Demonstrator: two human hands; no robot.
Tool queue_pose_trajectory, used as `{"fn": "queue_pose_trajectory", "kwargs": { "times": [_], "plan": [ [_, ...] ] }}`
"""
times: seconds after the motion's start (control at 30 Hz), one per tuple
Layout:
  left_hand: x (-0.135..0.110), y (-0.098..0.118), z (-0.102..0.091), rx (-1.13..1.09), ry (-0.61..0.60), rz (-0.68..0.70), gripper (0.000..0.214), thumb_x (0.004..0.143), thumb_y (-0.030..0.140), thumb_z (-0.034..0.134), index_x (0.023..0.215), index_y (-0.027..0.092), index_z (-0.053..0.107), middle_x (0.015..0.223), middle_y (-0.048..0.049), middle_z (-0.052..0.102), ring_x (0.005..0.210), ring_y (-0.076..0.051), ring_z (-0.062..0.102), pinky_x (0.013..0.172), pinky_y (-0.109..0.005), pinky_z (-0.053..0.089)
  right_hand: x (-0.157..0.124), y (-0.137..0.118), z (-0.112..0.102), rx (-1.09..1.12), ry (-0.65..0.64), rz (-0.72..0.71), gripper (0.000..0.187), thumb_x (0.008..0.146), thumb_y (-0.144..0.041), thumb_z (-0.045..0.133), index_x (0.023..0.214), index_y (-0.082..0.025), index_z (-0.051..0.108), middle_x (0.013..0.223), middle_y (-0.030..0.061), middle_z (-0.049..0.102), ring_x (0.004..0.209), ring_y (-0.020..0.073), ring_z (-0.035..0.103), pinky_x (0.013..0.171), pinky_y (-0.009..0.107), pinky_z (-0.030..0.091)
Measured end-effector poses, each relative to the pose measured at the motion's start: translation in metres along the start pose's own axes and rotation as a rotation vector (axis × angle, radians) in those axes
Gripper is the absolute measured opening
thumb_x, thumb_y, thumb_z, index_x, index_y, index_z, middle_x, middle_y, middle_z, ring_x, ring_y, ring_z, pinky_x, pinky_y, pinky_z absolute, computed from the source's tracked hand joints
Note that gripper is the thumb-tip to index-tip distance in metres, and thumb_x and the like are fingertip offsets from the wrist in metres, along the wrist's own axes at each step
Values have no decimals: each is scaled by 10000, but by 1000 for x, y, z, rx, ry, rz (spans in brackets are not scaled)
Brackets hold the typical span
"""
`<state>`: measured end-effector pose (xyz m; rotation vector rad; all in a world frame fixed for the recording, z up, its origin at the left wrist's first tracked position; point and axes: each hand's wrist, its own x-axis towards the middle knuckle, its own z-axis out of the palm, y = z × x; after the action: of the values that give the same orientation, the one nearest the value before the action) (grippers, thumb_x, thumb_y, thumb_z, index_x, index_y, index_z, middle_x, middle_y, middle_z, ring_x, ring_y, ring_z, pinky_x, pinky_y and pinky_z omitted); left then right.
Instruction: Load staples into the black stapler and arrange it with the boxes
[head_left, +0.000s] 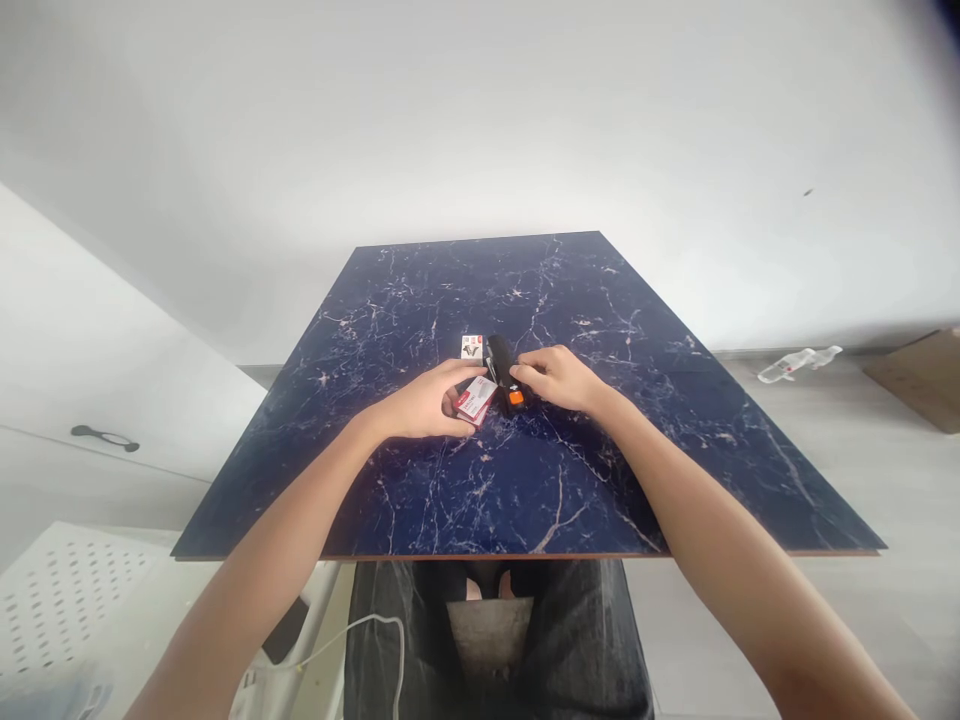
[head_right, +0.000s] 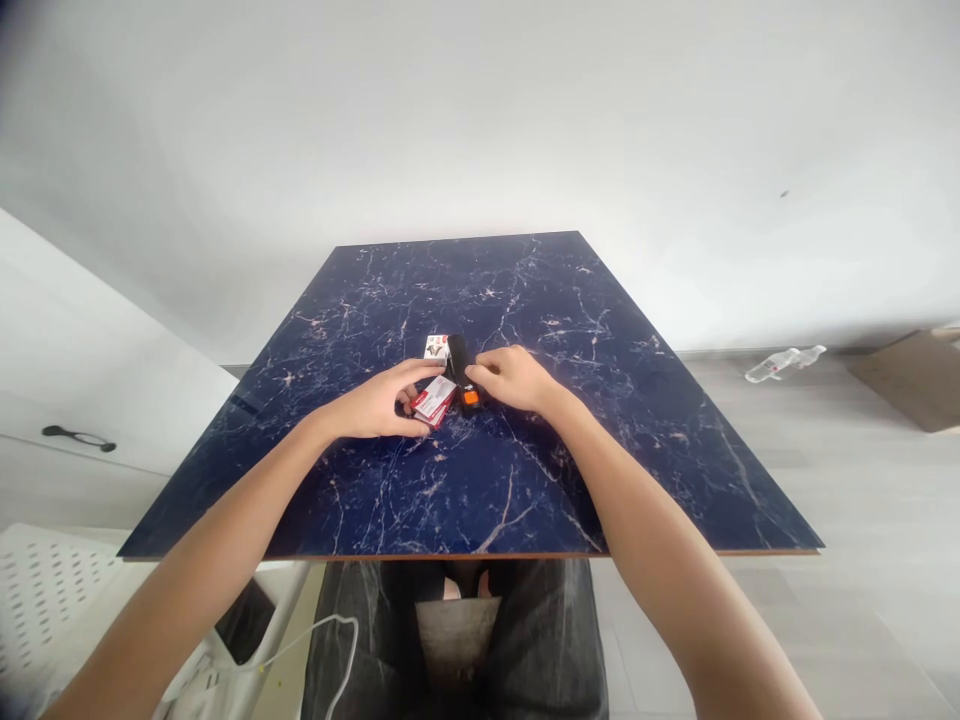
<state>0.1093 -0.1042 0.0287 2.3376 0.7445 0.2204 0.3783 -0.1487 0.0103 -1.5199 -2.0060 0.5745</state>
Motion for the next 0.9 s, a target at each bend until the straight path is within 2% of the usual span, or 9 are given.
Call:
{"fn": "queue_pose_trajectory", "kwargs": {
  "times": [0.07, 0.13, 0.3, 0.47, 0.57, 0.7, 0.9],
  "plan": [
    [1, -2, -1, -9, -7, 4, 830, 790, 331, 782, 1539, 362, 426, 1517, -104, 464, 1170, -306, 623, 917, -436, 559, -1, -2, 0, 72, -75, 51, 403, 938, -453, 483, 618, -211, 518, 565, -23, 573, 536, 131, 497, 575, 268, 359],
    [2, -3, 1, 18, 5, 16, 757, 795, 322, 778, 1494, 335, 490, 1463, -107, 510, 1167, -311, 622, 913, -441, 558, -2, -4, 2, 147, -101, 88, 372, 931, -444, 506, 643, -212, 544, 594, -11, 635, 547, 145, 576, 593, 266, 413],
    [3, 4, 11, 89, 41, 0, 734, 781, 507, 809, 1433, 303, 540, 1438, -105, 507, 1133, -318, 630, 878, -441, 564, -4, -8, 7, 268, -112, 107, 325, 908, -406, 565, 648, -213, 536, 659, 7, 702, 588, 173, 670, 615, 273, 490],
    [5, 7, 18, 139, 82, 42, 702, 817, 488, 785, 1433, 276, 523, 1459, -105, 511, 1163, -316, 626, 935, -448, 543, -4, -11, 7, 242, -103, 97, 396, 915, -491, 589, 640, -210, 539, 652, 15, 705, 578, 168, 666, 617, 276, 490],
    [7, 9, 24, 145, 116, 25, 708, 841, 472, 766, 1458, 268, 485, 1423, -111, 555, 1176, -327, 620, 925, -458, 540, -4, -12, 7, 197, -84, 108, 486, 883, -591, 631, 610, -214, 493, 626, 14, 690, 554, 161, 648, 590, 270, 467],
    [9, 8, 29, 175, 163, 5, 749, 840, 477, 773, 1481, 263, 451, 1418, -120, 568, 1203, -347, 603, 922, -470, 540, -4, -14, 6, 175, -75, 125, 528, 850, -608, 672, 586, -215, 438, 620, 6, 683, 535, 147, 631, 562, 258, 437],
    [7, 9, 24, 138, 187, 36, 680, 852, 352, 751, 1468, 273, 475, 1434, -108, 565, 1182, -319, 623, 918, -441, 542, -3, -15, 5, 191, -97, 138, 498, 845, -621, 674, 607, -213, 518, 645, 11, 696, 536, 141, 627, 581, 268, 447]
  ]
}}
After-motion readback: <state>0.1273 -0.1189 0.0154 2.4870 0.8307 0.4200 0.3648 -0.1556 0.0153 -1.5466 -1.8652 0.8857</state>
